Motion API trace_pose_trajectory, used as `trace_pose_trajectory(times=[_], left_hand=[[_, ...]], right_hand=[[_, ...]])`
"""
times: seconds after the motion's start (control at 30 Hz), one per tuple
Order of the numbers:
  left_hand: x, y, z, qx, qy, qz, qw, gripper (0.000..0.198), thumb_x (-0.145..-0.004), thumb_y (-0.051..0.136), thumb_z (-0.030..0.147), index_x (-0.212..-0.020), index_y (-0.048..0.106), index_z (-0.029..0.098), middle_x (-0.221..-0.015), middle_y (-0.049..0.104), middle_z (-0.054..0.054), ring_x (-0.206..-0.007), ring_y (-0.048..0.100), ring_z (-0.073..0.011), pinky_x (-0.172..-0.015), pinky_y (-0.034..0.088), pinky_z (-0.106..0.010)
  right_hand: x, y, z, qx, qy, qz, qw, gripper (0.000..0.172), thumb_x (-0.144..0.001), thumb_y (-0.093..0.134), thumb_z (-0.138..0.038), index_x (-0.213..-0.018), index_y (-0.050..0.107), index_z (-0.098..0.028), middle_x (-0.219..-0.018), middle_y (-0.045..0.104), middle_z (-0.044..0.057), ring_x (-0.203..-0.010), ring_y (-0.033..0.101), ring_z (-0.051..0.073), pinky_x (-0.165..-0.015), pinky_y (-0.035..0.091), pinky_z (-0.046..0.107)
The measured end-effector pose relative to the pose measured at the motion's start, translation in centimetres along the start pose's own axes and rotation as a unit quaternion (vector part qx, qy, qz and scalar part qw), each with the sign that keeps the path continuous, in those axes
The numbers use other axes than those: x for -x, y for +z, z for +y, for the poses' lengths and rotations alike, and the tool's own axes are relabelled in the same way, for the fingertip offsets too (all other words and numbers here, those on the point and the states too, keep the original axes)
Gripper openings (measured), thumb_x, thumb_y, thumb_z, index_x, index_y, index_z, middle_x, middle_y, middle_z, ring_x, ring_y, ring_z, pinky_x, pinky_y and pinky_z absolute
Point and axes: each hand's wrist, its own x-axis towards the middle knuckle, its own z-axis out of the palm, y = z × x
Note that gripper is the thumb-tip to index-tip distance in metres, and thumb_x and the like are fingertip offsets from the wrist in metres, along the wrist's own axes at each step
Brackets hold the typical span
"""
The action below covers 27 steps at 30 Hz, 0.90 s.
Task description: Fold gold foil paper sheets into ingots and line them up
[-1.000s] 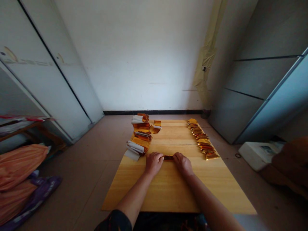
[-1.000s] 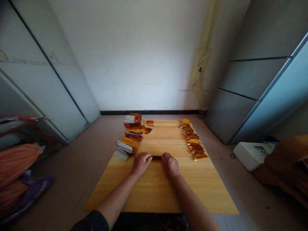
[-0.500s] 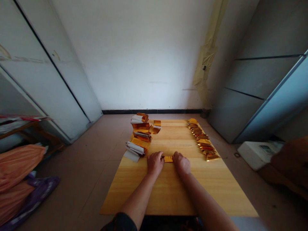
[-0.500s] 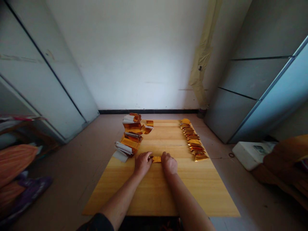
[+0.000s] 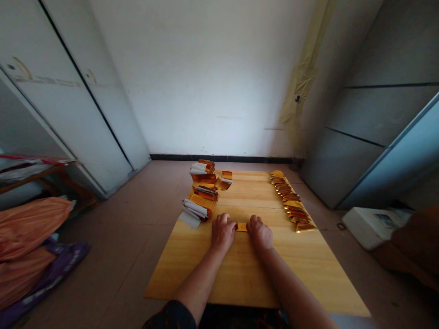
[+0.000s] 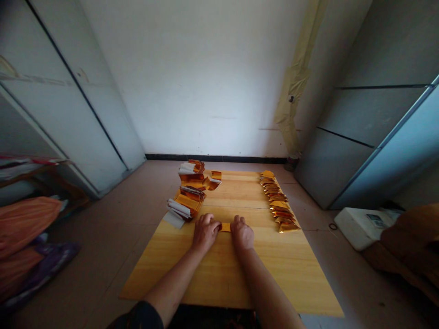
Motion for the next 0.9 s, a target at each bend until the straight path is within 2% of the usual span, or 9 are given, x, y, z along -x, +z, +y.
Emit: trace_pose_trajectory(times=[0.07, 0.2, 0.37, 0.53, 0.7, 0.9], left_hand=[[0.0, 0.0, 0.1, -0.013, 0.011, -0.008, 1.000, 0.021, -0.088, 0.049, 0.024, -0.084, 0.069, 0.027, -0.101, 0.056, -0.006, -0.099, 0.048, -0.0210, -0.082, 0.036, -0.035], [-0.1, 0.3, -0.1, -0.030, 0.034, -0.051, 0.998, 0.025, -0.089, 0.045, 0.020, -0.088, 0.069, 0.025, -0.088, 0.059, -0.006, -0.092, 0.051, -0.0207, -0.079, 0.035, -0.035], [-0.3, 0.4, -0.4, -0.002, 0.001, -0.065, 0.998, 0.021, -0.087, 0.050, 0.023, -0.092, 0.069, 0.029, -0.089, 0.062, -0.004, -0.093, 0.054, -0.0193, -0.079, 0.034, -0.033], [-0.2, 0.0, -0.3, 0.007, -0.020, -0.070, 0.997, 0.019, -0.086, 0.054, 0.028, -0.097, 0.069, 0.031, -0.093, 0.064, -0.002, -0.098, 0.055, -0.0185, -0.081, 0.032, -0.033], [-0.1, -0.2, -0.2, 0.020, -0.030, -0.077, 0.996, 0.020, -0.086, 0.055, 0.029, -0.100, 0.068, 0.032, -0.095, 0.063, -0.002, -0.099, 0.055, -0.0177, -0.083, 0.032, -0.032], [-0.1, 0.3, -0.9, 0.054, -0.032, -0.067, 0.996, 0.022, -0.083, 0.056, 0.023, -0.098, 0.069, 0.033, -0.093, 0.065, -0.001, -0.096, 0.056, -0.0168, -0.083, 0.033, -0.031]], right_hand=[[0.0, 0.2, 0.1, 0.002, -0.009, 0.007, 1.000, 0.017, -0.095, 0.038, -0.028, -0.095, 0.054, -0.021, -0.093, 0.063, 0.004, -0.067, 0.063, 0.012, -0.048, 0.027, 0.023], [0.1, 0.2, 0.2, 0.004, -0.021, 0.006, 1.000, 0.021, -0.095, 0.036, -0.028, -0.092, 0.055, -0.021, -0.091, 0.063, 0.003, -0.068, 0.063, 0.012, -0.049, 0.027, 0.023], [0.0, -0.7, -0.5, -0.013, 0.012, -0.024, 1.000, 0.019, -0.091, 0.044, -0.035, -0.093, 0.055, -0.021, -0.094, 0.063, 0.005, -0.077, 0.065, 0.015, -0.056, 0.034, 0.023], [0.1, -1.1, -1.6, -0.013, 0.035, -0.043, 0.998, 0.041, -0.080, 0.054, -0.055, -0.099, 0.054, -0.019, -0.099, 0.061, 0.009, -0.084, 0.066, 0.023, -0.063, 0.042, 0.028], [0.1, -1.2, -1.7, -0.028, 0.035, -0.057, 0.997, 0.041, -0.076, 0.059, -0.050, -0.101, 0.053, -0.018, -0.102, 0.060, 0.009, -0.086, 0.065, 0.024, -0.064, 0.042, 0.029], [-0.5, -0.9, 0.4, -0.083, 0.012, -0.065, 0.994, 0.022, -0.077, 0.060, -0.031, -0.095, 0.056, -0.019, -0.096, 0.061, 0.006, -0.083, 0.062, 0.018, -0.064, 0.038, 0.024]])
